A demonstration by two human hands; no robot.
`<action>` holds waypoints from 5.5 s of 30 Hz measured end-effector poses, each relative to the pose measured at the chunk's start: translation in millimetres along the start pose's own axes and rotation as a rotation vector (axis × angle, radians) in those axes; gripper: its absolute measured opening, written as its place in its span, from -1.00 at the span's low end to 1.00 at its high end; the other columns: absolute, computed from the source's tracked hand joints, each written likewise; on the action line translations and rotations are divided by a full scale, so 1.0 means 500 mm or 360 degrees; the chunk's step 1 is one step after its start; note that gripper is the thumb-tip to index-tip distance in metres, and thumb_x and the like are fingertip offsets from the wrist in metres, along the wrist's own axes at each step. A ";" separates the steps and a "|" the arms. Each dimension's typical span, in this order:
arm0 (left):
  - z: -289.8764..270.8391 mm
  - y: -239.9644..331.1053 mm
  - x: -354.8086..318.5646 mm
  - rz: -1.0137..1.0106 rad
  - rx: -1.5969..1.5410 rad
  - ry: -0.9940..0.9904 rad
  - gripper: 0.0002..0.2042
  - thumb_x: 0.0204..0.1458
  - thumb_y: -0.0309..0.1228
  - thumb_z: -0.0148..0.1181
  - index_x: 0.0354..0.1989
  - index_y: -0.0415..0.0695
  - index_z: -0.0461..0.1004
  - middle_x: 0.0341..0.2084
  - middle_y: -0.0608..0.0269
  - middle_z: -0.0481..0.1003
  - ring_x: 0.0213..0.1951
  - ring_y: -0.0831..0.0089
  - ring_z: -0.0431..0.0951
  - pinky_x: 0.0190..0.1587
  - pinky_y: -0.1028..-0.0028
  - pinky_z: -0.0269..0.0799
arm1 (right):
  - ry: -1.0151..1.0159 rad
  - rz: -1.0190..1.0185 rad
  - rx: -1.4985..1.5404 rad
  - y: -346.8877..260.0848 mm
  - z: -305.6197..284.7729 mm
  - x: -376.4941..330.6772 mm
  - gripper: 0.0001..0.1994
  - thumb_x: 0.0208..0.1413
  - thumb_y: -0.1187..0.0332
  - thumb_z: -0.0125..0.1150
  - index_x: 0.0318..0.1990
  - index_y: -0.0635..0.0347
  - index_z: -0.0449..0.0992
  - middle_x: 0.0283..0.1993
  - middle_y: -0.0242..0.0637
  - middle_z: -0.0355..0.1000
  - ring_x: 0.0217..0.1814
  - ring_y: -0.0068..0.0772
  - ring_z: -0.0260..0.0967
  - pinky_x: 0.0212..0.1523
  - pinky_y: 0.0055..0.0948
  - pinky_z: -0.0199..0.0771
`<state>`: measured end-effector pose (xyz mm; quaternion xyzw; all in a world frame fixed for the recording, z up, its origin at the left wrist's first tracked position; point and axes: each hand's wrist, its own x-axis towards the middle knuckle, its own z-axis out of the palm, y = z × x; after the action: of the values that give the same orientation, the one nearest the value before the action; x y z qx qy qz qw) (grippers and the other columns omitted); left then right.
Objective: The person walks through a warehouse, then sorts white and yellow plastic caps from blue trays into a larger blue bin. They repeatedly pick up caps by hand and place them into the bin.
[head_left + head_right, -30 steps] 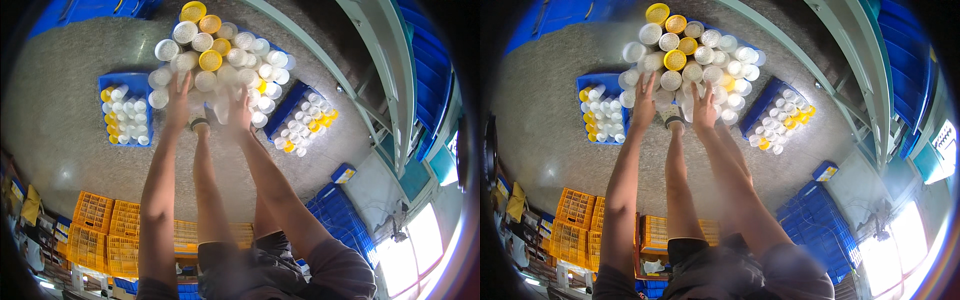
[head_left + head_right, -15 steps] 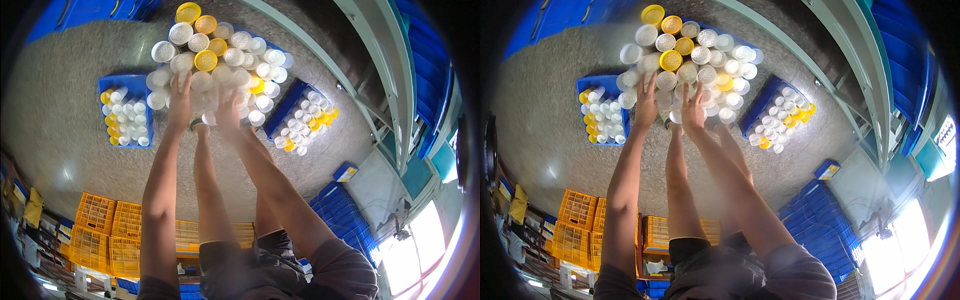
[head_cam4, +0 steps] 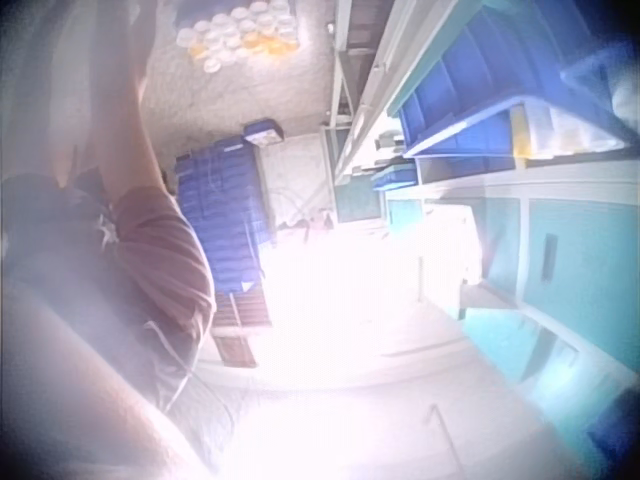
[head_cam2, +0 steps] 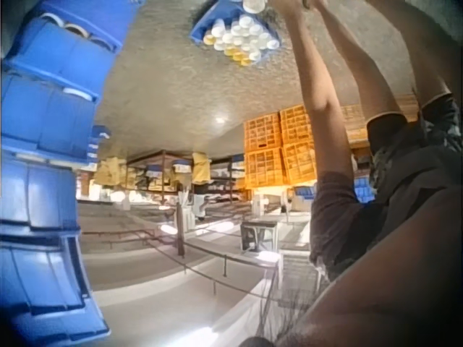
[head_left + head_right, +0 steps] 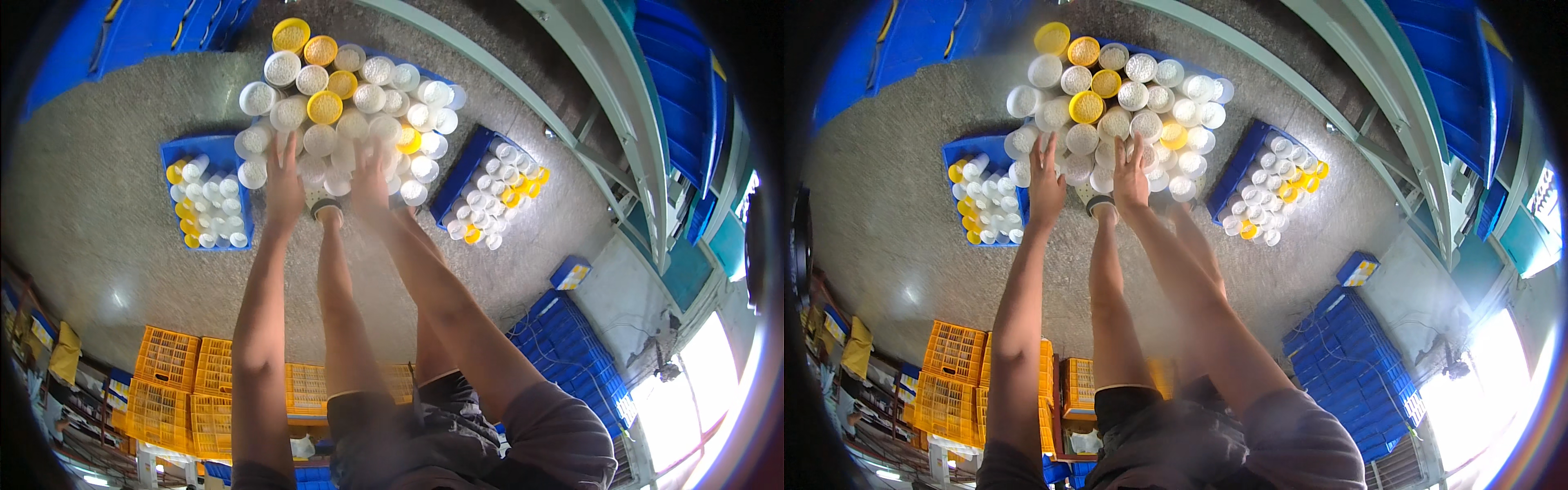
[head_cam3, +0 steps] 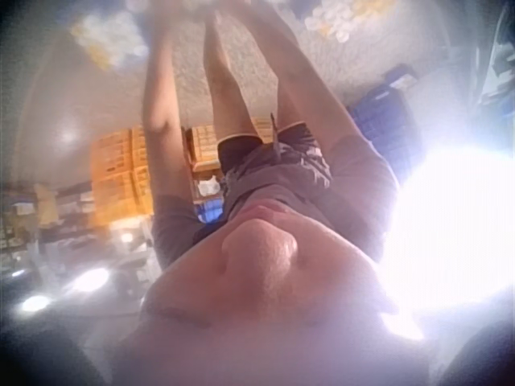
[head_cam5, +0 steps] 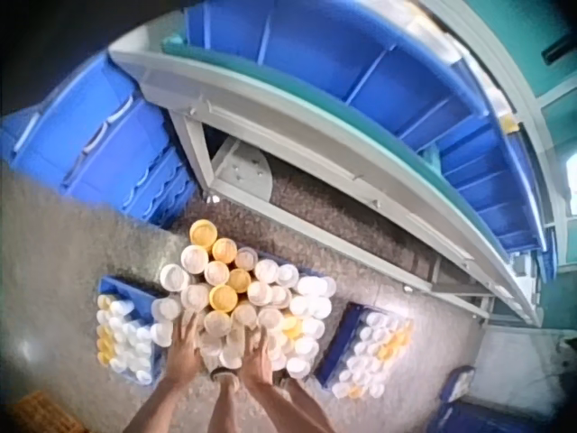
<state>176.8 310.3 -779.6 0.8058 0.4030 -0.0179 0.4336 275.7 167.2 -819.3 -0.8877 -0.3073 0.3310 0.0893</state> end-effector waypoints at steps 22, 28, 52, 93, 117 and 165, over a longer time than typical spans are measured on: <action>-0.027 0.088 -0.005 0.0246 0.0452 -0.0144 -0.33 -0.07 -0.68 0.06 0.31 -0.20 0.09 0.26 -0.12 0.13 0.21 -0.04 0.24 0.18 0.17 0.27 | -0.0020 0.0261 0.0192 -0.040 0.008 0.014 -0.26 -0.03 0.70 0.01 0.35 -0.06 0.08 0.46 -0.10 -0.26 0.36 0.04 0.07 0.09 -0.27 0.48; 0.036 0.084 0.099 0.0399 0.0937 -0.0343 -0.37 -0.09 -0.56 0.15 0.26 -0.15 0.19 0.20 0.09 0.28 0.11 0.08 0.33 0.09 0.19 0.34 | -0.0001 0.0189 0.0215 -0.016 0.002 0.003 -0.25 -0.03 0.70 0.00 0.35 -0.12 0.09 0.48 -0.18 -0.32 0.36 0.05 0.07 0.11 -0.25 0.46; -0.250 1.152 0.391 0.1488 0.0014 0.0474 -0.69 0.06 -0.53 0.14 0.01 -0.25 0.39 -0.10 0.00 0.45 -0.06 0.02 0.45 0.00 0.23 0.38 | 0.1312 -0.0377 0.0913 0.156 -1.262 -0.035 -0.75 0.07 0.51 0.17 -0.06 0.24 0.47 -0.13 -0.06 0.48 -0.17 -0.10 0.50 -0.18 -0.27 0.52; -0.129 0.348 0.180 0.0271 0.0237 0.0139 -0.88 -0.02 -0.53 0.04 -0.39 -0.20 0.53 -0.27 -0.10 0.47 -0.28 -0.01 0.55 -0.24 0.16 0.46 | 0.0474 -0.0028 0.0678 0.115 -0.517 -0.005 -0.73 0.02 0.48 0.19 -0.07 0.12 0.56 -0.12 -0.11 0.52 -0.15 -0.19 0.51 -0.14 -0.35 0.49; 0.094 0.101 0.261 0.0153 0.0637 0.0015 -0.73 0.05 -0.53 0.00 -0.06 -0.13 0.44 0.13 0.07 0.32 -0.04 0.09 0.46 -0.06 0.23 0.48 | -0.0119 -0.0115 0.0051 0.082 -0.236 0.247 -0.67 0.13 0.31 0.07 0.08 -0.15 0.42 0.14 -0.11 0.29 -0.02 0.00 0.42 -0.07 -0.14 0.48; 0.226 0.405 -0.526 -0.0467 0.0506 -0.1005 -0.51 0.01 -0.05 0.05 0.03 -0.12 0.46 0.24 0.00 0.20 0.34 -0.21 -0.02 0.21 -0.40 -0.11 | -0.0834 -0.0126 -0.0768 0.366 -0.476 -0.356 -0.16 0.05 0.09 0.11 0.40 0.25 -0.15 0.39 0.17 -0.13 0.33 0.21 0.05 0.20 0.03 0.27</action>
<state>170.2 2.1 -612.0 0.7515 0.3530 -0.3893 0.3989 412.5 -75.4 -608.6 -0.7556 -0.4233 0.4615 -0.1919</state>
